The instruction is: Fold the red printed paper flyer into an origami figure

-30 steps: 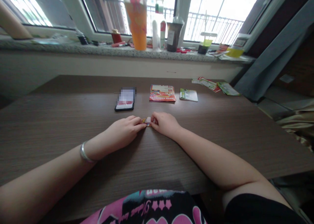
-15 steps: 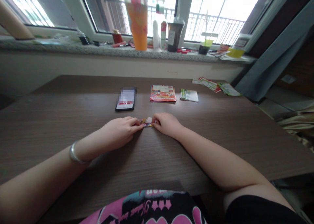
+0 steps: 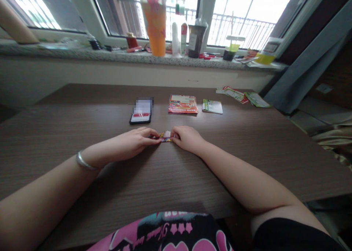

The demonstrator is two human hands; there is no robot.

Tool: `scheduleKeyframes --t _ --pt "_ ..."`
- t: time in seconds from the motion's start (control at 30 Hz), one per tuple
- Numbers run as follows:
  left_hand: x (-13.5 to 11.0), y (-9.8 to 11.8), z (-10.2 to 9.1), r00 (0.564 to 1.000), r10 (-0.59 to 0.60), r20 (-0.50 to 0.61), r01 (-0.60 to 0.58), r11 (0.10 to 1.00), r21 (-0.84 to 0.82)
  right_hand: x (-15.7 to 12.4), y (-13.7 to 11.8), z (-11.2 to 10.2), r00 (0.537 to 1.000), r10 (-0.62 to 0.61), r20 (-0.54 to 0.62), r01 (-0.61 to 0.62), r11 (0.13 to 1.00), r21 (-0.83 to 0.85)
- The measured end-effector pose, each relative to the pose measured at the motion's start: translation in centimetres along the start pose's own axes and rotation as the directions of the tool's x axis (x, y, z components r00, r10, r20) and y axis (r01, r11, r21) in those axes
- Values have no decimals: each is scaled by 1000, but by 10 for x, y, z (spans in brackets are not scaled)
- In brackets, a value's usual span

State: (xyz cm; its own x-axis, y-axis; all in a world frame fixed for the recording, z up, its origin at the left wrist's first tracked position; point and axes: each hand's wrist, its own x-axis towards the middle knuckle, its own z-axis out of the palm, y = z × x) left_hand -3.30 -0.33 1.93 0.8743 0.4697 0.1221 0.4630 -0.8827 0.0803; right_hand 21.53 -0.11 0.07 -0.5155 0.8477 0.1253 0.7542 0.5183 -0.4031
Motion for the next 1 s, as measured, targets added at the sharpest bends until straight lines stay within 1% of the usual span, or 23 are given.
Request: scheduleKeyframes --t 0.1,0.2,0.27,0.37,0.5,0.6,0.77,1.0 --pt "2 5 1 1000 -20 -13 20 998 52 0 0 1 1000 -8 -11 8 1000 5" --pt "6 15 4 994 -58 -91 70 988 135 0 0 1 999 33 -12 -33 999 26" --pt "8 21 7 986 -76 -149 100 982 161 0 0 0 997 77 -7 -77 997 31" --pt "10 28 9 981 -54 -185 89 978 189 0 -1 -2 994 106 -3 -106 994 14" --pt "12 34 11 984 -72 -161 111 962 251 2 -2 -4 994 105 -7 -105 994 5" --pt "14 35 12 987 -81 -139 114 961 252 2 -3 -3 996 92 -13 -92 996 7" --pt "15 32 13 986 -76 -150 107 973 206 1 -3 -3 995 94 -14 -94 996 9" --pt "14 36 12 984 -84 -154 122 960 254 2 -4 -3 993 115 -24 -115 993 -1"
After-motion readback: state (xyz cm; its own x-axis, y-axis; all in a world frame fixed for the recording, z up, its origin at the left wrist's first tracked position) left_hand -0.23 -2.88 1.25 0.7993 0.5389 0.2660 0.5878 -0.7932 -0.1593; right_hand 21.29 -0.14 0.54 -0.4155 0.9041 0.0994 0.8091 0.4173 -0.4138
